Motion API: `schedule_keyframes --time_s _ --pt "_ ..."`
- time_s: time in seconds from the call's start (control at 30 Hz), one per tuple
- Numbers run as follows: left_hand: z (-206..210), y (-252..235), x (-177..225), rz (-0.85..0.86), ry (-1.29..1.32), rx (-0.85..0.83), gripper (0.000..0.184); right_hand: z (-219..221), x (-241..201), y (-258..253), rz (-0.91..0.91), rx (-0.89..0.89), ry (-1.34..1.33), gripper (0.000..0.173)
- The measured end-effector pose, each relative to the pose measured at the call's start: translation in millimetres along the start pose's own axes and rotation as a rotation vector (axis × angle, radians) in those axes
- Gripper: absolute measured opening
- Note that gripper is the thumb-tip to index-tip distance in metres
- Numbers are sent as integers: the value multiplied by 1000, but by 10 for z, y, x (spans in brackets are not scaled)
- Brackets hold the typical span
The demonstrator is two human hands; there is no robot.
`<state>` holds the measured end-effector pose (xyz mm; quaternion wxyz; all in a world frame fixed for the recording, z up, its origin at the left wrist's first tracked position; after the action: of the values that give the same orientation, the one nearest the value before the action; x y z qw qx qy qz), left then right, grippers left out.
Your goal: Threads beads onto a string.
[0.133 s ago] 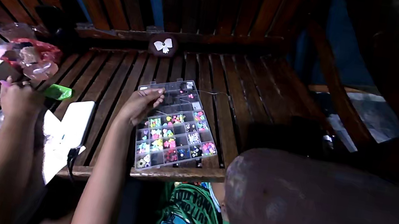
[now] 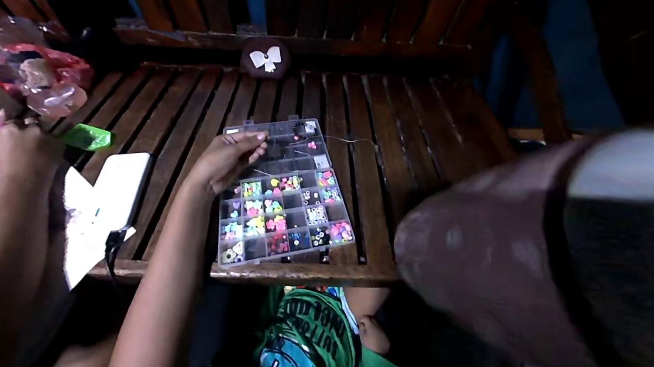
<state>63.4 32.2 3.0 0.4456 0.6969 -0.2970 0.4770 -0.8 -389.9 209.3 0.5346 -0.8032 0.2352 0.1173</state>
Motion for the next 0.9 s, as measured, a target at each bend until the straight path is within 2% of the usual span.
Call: schedule_keyframes --time_s 0.03,0.1,0.23,0.37,0.53,0.77,0.9 --pt "198 203 190 22 85 -27 16 -109 331 154 137 159 -161 6" --pt "337 343 322 31 212 -70 16 -108 722 244 309 236 -282 11" --pt "336 338 323 47 205 -82 16 133 1140 227 284 250 -319 8" --pt "318 343 322 48 206 -71 16 376 1555 353 413 262 -287 31" --pt "334 361 340 51 190 -78 15 444 2003 626 637 329 -162 37" --pt "359 378 378 69 208 -100 15 475 2118 614 629 326 -219 37" --pt "369 384 407 83 220 -111 15 335 2060 604 611 263 72 34"
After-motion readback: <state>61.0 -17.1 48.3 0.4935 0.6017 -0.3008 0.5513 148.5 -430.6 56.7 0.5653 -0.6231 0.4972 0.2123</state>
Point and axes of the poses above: each hand's wrist, its own y-axis away from the middle knuckle, its own z-axis out of the palm, x = y × z, the point moved 8 cm from there along -y, towards the middle knuckle, and after that the axes turned 12 degrees about -z, right-handed, at the moved point
